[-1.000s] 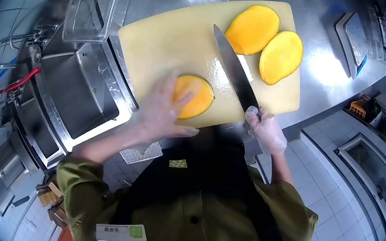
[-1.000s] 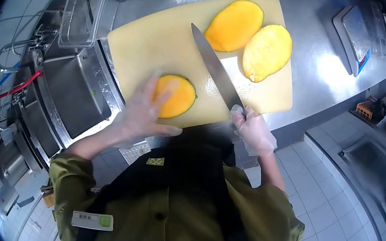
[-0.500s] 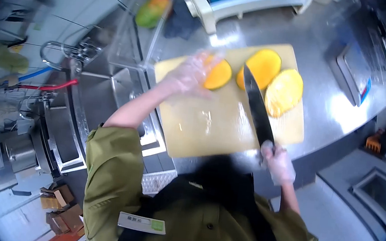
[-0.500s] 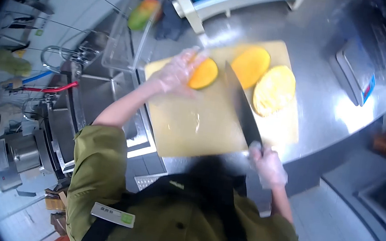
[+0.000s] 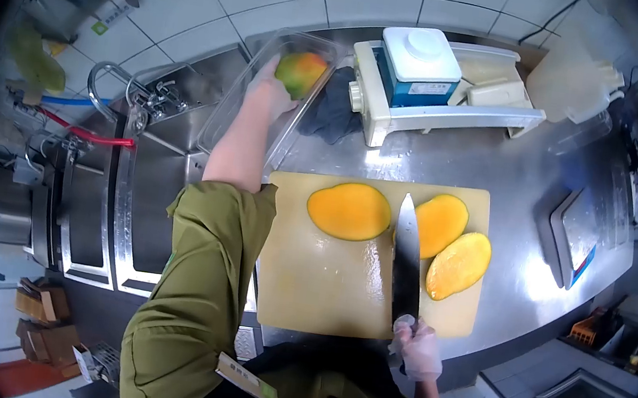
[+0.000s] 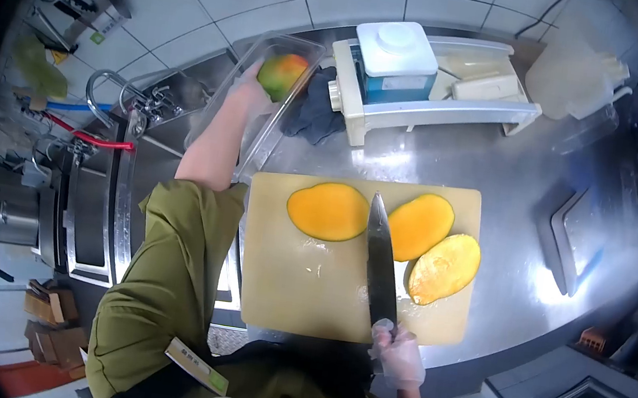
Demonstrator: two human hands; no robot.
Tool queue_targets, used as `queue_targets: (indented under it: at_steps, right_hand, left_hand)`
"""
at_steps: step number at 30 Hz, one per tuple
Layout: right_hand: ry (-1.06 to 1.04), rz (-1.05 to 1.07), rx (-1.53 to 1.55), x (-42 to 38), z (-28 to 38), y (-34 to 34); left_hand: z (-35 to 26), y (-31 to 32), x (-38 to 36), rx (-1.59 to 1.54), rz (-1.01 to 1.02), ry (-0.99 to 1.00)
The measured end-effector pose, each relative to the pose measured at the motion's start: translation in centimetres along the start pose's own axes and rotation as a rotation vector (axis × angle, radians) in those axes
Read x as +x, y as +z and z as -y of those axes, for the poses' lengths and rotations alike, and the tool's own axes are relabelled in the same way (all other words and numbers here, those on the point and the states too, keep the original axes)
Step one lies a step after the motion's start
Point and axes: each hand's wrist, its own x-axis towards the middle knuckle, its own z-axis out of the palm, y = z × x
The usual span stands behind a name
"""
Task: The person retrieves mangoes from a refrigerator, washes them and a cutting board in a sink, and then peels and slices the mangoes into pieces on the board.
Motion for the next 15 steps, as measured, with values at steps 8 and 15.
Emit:
queue_targets:
  at_steps: [8, 15]
  right_hand:
    - [-0.094, 0.021, -0.008, 2.3, 0.4, 0.9]
    - [-0.228, -0.112, -0.251, 1.6, 2.9, 0.7]
  left_hand:
    - [1.5, 2.9, 1.7, -1.618, 0.139, -0.302]
    - [3.4, 5.3, 2.1, -2.002, 0.203, -0.189]
